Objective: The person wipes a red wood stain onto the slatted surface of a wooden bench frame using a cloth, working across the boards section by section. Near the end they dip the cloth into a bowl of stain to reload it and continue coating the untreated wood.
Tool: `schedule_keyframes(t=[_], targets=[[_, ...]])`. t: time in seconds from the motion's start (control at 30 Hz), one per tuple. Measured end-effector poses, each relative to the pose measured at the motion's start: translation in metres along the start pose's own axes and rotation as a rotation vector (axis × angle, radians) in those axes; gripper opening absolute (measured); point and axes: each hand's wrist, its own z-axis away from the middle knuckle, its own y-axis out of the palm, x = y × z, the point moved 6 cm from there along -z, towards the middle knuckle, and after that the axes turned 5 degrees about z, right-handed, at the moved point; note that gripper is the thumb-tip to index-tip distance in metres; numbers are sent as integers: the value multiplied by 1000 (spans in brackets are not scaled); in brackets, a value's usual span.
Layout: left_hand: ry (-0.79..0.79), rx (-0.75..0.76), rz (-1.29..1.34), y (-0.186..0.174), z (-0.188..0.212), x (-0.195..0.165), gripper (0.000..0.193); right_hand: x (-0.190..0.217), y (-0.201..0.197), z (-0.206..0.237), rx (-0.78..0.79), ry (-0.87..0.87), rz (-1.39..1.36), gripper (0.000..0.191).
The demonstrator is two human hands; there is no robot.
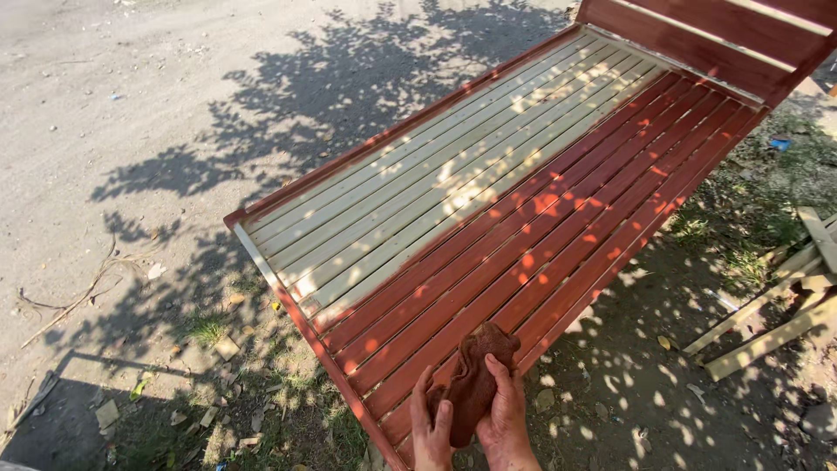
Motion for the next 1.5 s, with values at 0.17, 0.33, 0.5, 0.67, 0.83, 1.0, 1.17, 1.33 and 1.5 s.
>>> schedule_keyframes(t=[0.17,0.33,0.5,0.67,0.83,1.0,1.17,1.33,1.5], targets=[[268,271,-435,75,55,-82,90,86,-7,35,-18,10,-2,48],[76,283,-254,84,36,-113,51,96,1,35,11,87,-75,62],[60,207,76,49,-11,-128,38,64,11,13,-25,166,10,65],[1,170,198,9,-49,-129,33,10,28,11,-20,218,117,61],[210,181,149,-57,-81,-162,31,-53,72,8,-186,339,322,57],[-67,67,145,-141,-108,-193,30,-143,135,23,-44,372,380,67],[-253,139,164,-162,-118,-206,28,-201,190,39,319,448,-127,66],[-412,324,259,-153,-116,-195,28,-179,187,50,385,247,-371,63],[-485,357,221,-149,-116,-183,32,-138,134,49,-23,142,-147,69]])
